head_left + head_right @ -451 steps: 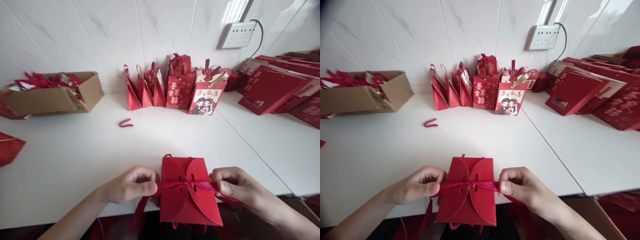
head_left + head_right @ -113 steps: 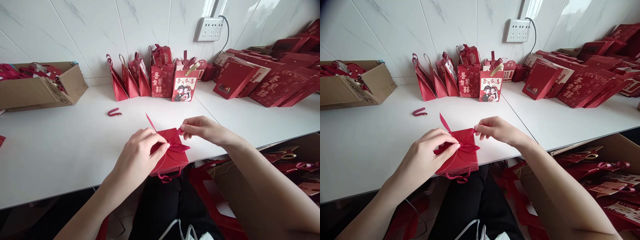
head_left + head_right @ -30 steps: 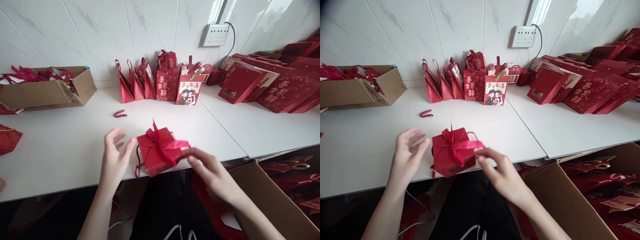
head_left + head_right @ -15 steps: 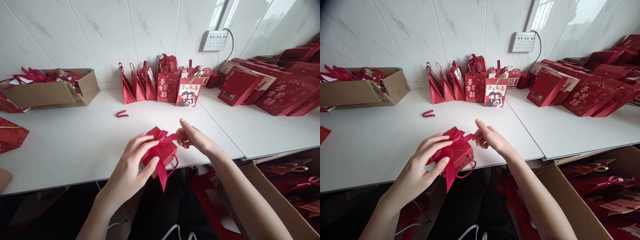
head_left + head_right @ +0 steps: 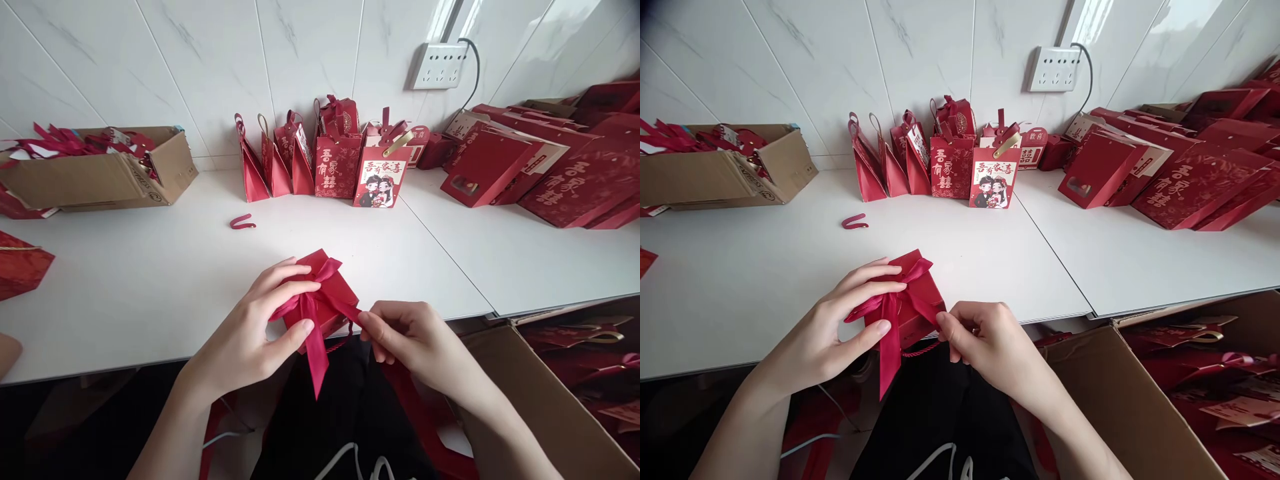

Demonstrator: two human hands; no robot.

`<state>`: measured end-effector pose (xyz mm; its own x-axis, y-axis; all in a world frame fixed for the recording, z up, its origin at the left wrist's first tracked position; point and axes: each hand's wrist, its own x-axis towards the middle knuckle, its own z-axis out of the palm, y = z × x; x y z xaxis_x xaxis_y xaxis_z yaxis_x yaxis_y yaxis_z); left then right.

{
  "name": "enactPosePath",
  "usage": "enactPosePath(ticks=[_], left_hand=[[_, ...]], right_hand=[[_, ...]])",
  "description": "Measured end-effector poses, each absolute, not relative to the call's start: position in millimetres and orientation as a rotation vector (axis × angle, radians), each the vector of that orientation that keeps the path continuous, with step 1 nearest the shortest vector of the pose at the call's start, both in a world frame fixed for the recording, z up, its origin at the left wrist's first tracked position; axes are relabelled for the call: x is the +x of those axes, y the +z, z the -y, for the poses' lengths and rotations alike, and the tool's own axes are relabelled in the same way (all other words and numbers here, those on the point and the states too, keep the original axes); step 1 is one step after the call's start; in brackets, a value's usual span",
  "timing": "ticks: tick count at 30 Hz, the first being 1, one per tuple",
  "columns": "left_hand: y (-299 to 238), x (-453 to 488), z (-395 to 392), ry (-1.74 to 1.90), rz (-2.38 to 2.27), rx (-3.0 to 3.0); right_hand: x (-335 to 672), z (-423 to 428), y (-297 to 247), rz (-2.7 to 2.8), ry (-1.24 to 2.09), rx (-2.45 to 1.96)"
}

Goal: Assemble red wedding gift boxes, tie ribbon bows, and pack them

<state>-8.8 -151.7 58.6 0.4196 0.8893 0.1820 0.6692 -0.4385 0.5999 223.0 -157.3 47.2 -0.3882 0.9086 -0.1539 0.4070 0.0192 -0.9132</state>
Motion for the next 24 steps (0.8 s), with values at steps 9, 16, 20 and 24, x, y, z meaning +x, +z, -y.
enactPosePath(ticks=[9,16,20,24], left_hand=[[59.4,-14.6,146.2,0.567,-1.238,2.293],[56.9,-18.6,140.9,0.570,-1.124,2.323],[52.7,-19.2,139.0,0.668,-1.062,2.343],[47.7,-15.5,140.5,0.789,-0.975,2.397]], right_hand=[[233.2,162.2,38.5,1.953,1.303,-1.349],[249.2,151.5,45.4,2.170,1.598,-1.223],[265.1,133.6,57.2,2.111,1.633,-1.276],[248.8,108.5,60.5,1.766,1.309,-1.385]])
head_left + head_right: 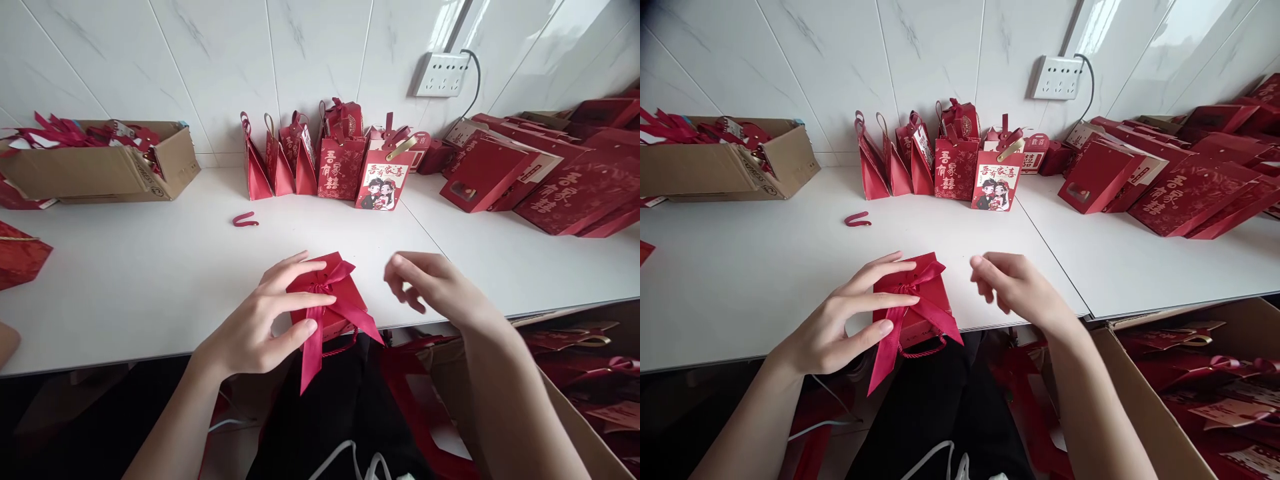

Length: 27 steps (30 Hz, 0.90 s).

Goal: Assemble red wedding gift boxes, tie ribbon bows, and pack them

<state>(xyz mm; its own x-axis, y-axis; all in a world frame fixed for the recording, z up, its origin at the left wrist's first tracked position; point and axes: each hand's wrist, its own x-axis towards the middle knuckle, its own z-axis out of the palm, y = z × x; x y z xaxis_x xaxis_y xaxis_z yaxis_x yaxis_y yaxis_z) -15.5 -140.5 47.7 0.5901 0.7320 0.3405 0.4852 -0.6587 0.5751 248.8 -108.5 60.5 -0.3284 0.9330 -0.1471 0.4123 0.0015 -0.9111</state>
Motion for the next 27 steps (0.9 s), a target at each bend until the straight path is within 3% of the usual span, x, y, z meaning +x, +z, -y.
enactPosePath(ticks=[3,6,9,14,27], left_hand=[[43.2,-10.5,145.1,1.136,-0.989,2.287],[36.8,-8.8,154.4,1.506,-1.305,1.812],[29.7,-12.2,165.1,1.375,-1.506,1.426],[27.5,-13.5,169.4,1.025,-1.408,1.239],[31.9,-7.1,156.6,1.168,-1.424,1.298]], right_hand=[[224.3,95.4,56.5,1.819,1.157,-1.425],[208.7,98.5,53.7,1.875,0.803,-1.416],[203.1,117.3,54.2,1.928,0.410,-1.182],[194.2,145.9,46.6,2.294,0.168,-0.619],[189.9,152.4,22.6,2.277,-0.038,-0.545]])
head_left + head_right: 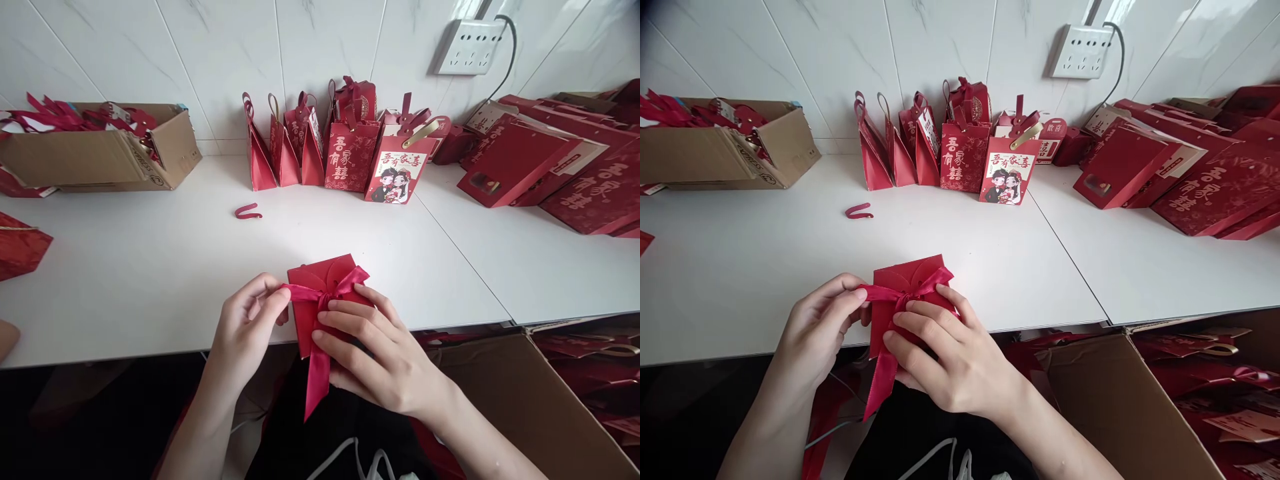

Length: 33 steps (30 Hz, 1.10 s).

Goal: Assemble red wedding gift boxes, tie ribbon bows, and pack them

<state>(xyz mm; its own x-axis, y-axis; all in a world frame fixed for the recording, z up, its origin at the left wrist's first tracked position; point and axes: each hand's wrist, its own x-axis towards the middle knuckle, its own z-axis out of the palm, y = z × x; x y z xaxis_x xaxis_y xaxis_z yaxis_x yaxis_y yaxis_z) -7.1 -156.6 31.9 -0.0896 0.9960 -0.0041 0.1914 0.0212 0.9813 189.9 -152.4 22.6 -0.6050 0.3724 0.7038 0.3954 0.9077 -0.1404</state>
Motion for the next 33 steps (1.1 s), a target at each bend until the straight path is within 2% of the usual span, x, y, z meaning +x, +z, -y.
enactPosePath(ticks=[4,7,12,15,19,26,33], left_hand=[[26.0,-6.0,158.0,1.168,-1.446,1.277],[25.4,-7.5,158.3,1.148,-1.424,1.268],[32.0,-4.1,154.9,1.056,-1.497,1.285],[36.9,4.6,154.6,1.039,-1.619,1.320],[38.0,15.6,158.0,1.139,-1.662,1.367],[32.4,27.3,161.1,1.331,-1.721,1.427],[31.5,32.6,159.4,1.371,-1.738,1.387]], right_hand=[[191.9,156.1,22.5,2.219,0.038,-0.497],[199.8,151.6,29.6,1.969,0.145,-0.542],[205.9,122.9,44.3,1.776,0.548,-1.232],[200.0,108.8,44.8,1.782,0.851,-1.413],[192.3,108.8,37.6,1.740,1.059,-1.333],[190.7,121.7,22.5,1.522,1.036,-1.122],[187.5,123.5,15.3,1.411,1.108,-1.049]])
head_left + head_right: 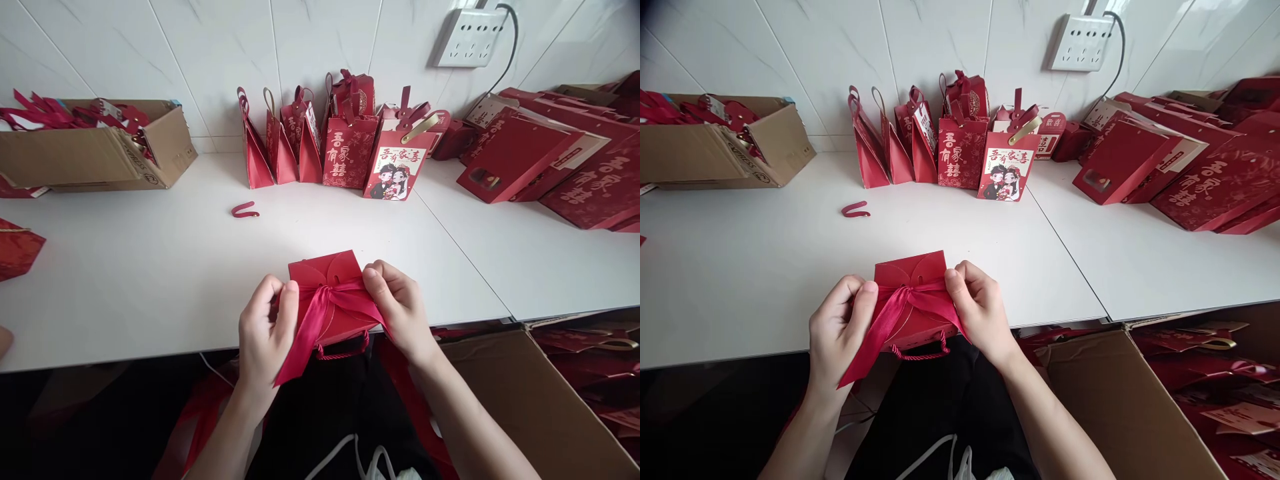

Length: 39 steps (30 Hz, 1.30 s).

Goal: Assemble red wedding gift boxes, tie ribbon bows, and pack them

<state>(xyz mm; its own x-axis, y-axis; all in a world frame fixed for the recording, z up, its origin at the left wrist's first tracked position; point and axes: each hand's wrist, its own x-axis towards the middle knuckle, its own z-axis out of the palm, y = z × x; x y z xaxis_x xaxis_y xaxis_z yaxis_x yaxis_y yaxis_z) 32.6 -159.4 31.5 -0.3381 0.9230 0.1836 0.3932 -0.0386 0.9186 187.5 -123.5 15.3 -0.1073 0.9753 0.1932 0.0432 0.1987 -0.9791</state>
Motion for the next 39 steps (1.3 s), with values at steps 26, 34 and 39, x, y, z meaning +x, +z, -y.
enactPosePath(ticks=[26,34,39], left_hand=[[51.4,40.2,180.9,1.681,-1.538,2.054],[59.1,65.1,217.9,1.605,-1.254,2.473],[53.3,84.5,230.2,1.642,-1.252,2.415]], right_hand=[[218.7,143.5,8.2,1.944,0.432,-0.892],[222.1,165.2,8.6,1.774,0.242,-0.882],[224.2,179.3,10.6,1.681,0.190,-0.964]])
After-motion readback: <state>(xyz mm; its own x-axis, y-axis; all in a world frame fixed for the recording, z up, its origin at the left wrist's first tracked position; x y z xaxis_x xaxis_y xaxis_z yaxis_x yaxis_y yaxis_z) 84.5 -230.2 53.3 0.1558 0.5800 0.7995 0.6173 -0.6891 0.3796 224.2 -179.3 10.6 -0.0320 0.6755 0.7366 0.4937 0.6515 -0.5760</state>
